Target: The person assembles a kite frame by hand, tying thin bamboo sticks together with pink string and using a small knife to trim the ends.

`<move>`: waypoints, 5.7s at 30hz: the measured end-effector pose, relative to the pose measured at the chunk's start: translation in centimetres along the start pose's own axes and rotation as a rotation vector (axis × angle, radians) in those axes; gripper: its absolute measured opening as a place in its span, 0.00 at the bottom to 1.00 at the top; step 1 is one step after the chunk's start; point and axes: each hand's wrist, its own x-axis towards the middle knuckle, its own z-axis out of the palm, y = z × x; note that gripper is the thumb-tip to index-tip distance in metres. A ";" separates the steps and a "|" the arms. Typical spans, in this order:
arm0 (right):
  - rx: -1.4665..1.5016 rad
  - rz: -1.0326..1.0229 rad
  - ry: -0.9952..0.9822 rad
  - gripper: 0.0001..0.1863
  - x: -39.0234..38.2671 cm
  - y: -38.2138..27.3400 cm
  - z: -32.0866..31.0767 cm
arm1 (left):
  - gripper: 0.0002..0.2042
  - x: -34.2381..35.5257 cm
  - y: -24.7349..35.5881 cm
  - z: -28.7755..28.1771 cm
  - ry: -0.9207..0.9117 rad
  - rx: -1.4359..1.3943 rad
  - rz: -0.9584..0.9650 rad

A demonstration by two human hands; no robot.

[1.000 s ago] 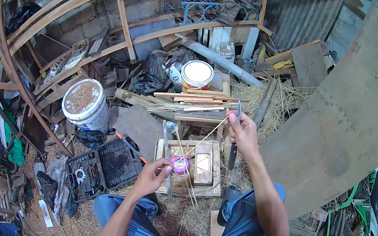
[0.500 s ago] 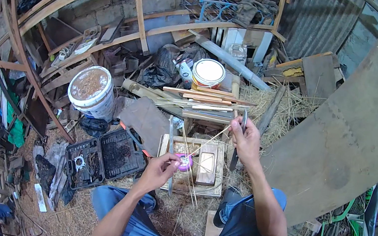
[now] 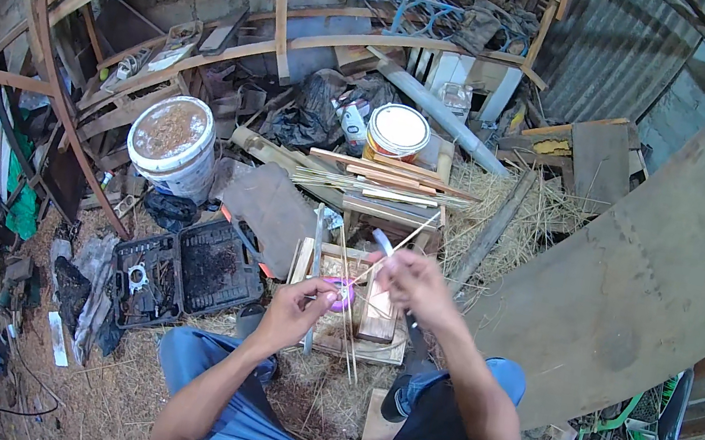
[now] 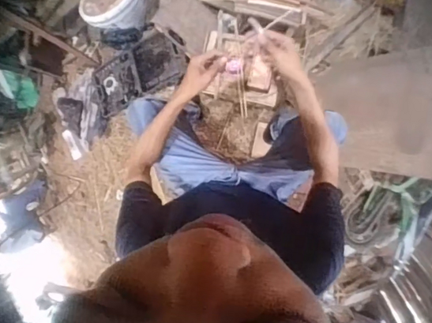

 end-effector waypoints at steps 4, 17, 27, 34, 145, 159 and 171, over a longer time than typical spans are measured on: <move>0.180 -0.012 0.053 0.16 -0.2 -1.7 -2.0 | 0.08 -0.2 -0.2 -0.1 0.024 0.125 0.077; 0.122 0.101 0.070 0.18 -0.4 -1.8 -3.3 | 0.07 -0.5 1.6 1.1 0.191 0.587 0.544; 0.096 0.032 0.258 0.16 -0.7 -2.1 -7.2 | 0.06 -0.4 0.8 0.4 0.198 0.645 0.555; -0.171 -0.212 0.619 0.17 -1.0 -2.8 -7.8 | 0.04 0.6 0.6 -1.6 0.339 0.466 0.356; -0.048 -0.196 0.439 0.08 -0.9 -2.6 -8.0 | 0.09 0.7 -0.7 -2.7 0.012 0.252 0.069; 0.236 -0.216 0.426 0.14 0.7 -0.5 -8.0 | 0.10 0.1 0.4 -1.3 -0.030 0.337 0.084; -0.086 0.029 0.071 0.12 0.9 2.4 0.5 | 0.10 0.5 -1.1 -0.7 -0.147 0.189 -0.006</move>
